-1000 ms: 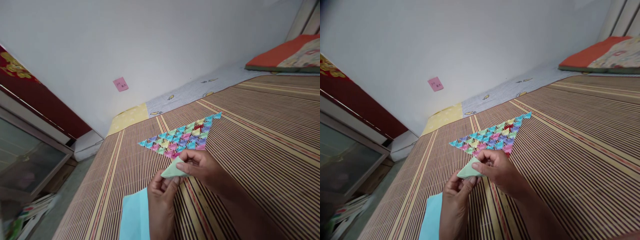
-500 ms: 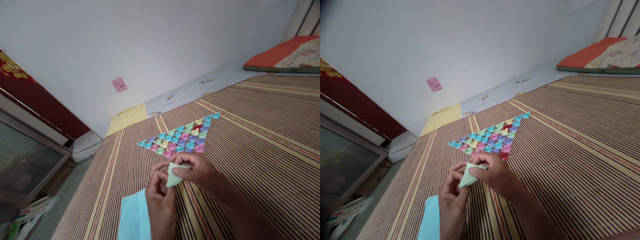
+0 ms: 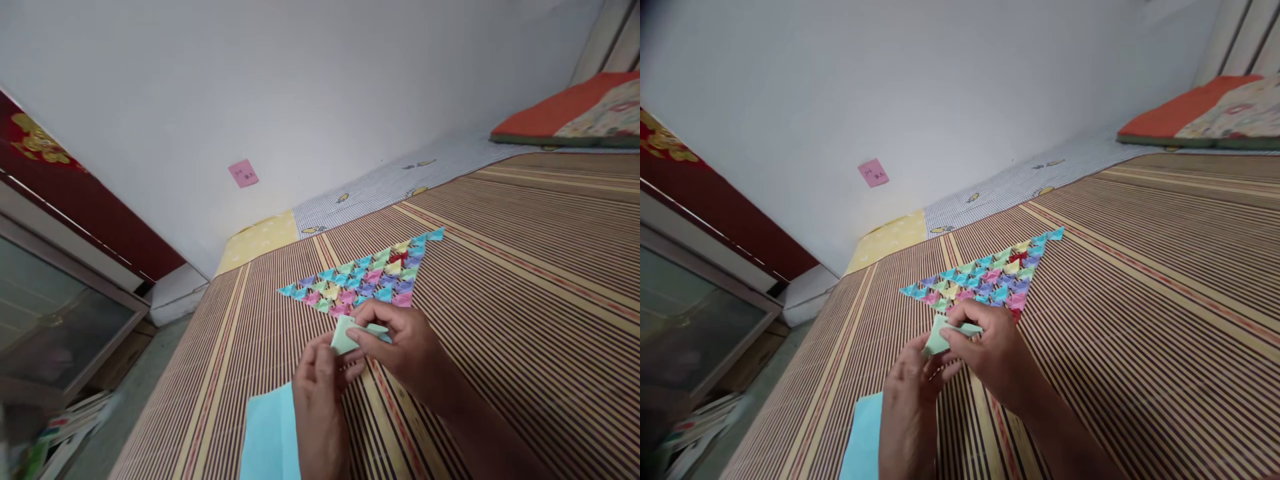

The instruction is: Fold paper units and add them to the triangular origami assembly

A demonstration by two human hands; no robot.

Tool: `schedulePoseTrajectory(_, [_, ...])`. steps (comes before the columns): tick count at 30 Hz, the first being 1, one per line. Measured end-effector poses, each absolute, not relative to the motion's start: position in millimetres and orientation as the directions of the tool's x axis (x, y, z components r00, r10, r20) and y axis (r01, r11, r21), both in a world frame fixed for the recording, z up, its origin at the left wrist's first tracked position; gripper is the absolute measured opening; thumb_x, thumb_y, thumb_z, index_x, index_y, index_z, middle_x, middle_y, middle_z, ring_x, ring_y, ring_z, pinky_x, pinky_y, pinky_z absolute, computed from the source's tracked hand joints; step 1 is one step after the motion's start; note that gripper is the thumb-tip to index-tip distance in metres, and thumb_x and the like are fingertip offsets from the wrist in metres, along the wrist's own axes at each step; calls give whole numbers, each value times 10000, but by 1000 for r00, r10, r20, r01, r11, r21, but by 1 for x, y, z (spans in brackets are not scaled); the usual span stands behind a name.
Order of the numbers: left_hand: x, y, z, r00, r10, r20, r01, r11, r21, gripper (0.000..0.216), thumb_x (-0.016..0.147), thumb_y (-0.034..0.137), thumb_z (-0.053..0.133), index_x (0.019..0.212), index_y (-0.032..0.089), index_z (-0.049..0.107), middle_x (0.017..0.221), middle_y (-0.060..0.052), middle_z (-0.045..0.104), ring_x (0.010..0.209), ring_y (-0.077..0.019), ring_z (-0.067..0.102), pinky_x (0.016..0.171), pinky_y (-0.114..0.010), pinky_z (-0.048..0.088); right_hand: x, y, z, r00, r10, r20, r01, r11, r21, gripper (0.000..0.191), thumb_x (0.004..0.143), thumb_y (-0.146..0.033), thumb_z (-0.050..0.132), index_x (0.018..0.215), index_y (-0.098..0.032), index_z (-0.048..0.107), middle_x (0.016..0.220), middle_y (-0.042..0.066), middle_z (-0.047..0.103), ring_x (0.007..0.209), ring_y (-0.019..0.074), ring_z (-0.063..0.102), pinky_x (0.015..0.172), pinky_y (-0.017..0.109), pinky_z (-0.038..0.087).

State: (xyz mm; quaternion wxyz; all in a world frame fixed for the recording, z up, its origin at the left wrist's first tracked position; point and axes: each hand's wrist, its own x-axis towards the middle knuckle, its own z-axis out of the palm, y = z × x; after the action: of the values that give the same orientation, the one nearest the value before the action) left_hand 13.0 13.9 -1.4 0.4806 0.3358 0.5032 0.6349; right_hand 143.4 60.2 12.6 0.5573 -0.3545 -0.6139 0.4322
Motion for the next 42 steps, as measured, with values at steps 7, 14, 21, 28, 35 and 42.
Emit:
schedulePoseTrajectory(7, [13,14,-6,-294,955,-30,-227,-39,973,266,838,417,756,859,152,746,777,-64,760,743,-218,743,694,-318,610,144,61,11,-165,906,390,9,397,-918,97,855,-196,630,758,-199,623,784,6,639,733,167,585,669,276,440])
schedulePoseTrajectory(14, [14,13,-1,-317,948,27,-120,-68,990,244,800,389,793,878,159,769,771,-36,745,700,-172,693,669,-263,556,143,58,12,-181,923,339,-25,341,-940,93,835,-191,622,742,-196,616,774,10,635,722,169,595,645,273,474])
schedulePoseTrajectory(21, [15,11,1,-342,940,-1,-74,-26,997,261,738,394,832,759,149,745,691,-29,714,662,-164,643,626,-242,504,141,58,13,-270,932,240,-211,186,-960,28,832,-175,621,815,-198,618,676,-28,612,541,135,615,513,245,527])
schedulePoseTrajectory(28, [11,11,2,-222,973,-58,-121,31,992,236,753,360,823,750,153,712,702,-18,694,660,-140,601,637,-228,482,140,58,9,-182,941,284,-92,271,-958,64,833,-165,629,885,-203,626,766,-2,651,699,158,643,582,236,518])
schedulePoseTrajectory(35, [11,13,3,-323,946,17,-102,-53,993,261,718,322,861,851,175,691,749,3,655,698,-129,597,662,-221,486,147,57,14,-295,892,344,-23,353,-935,152,894,-176,573,1016,-210,658,850,20,705,823,184,686,707,275,531])
schedulePoseTrajectory(42, [6,9,3,-311,950,-8,-92,-22,996,252,780,393,807,794,162,706,708,-22,685,681,-155,628,636,-243,504,154,62,12,-374,900,224,-56,219,-974,244,842,-242,672,1080,-190,651,795,7,716,770,181,669,677,275,488])
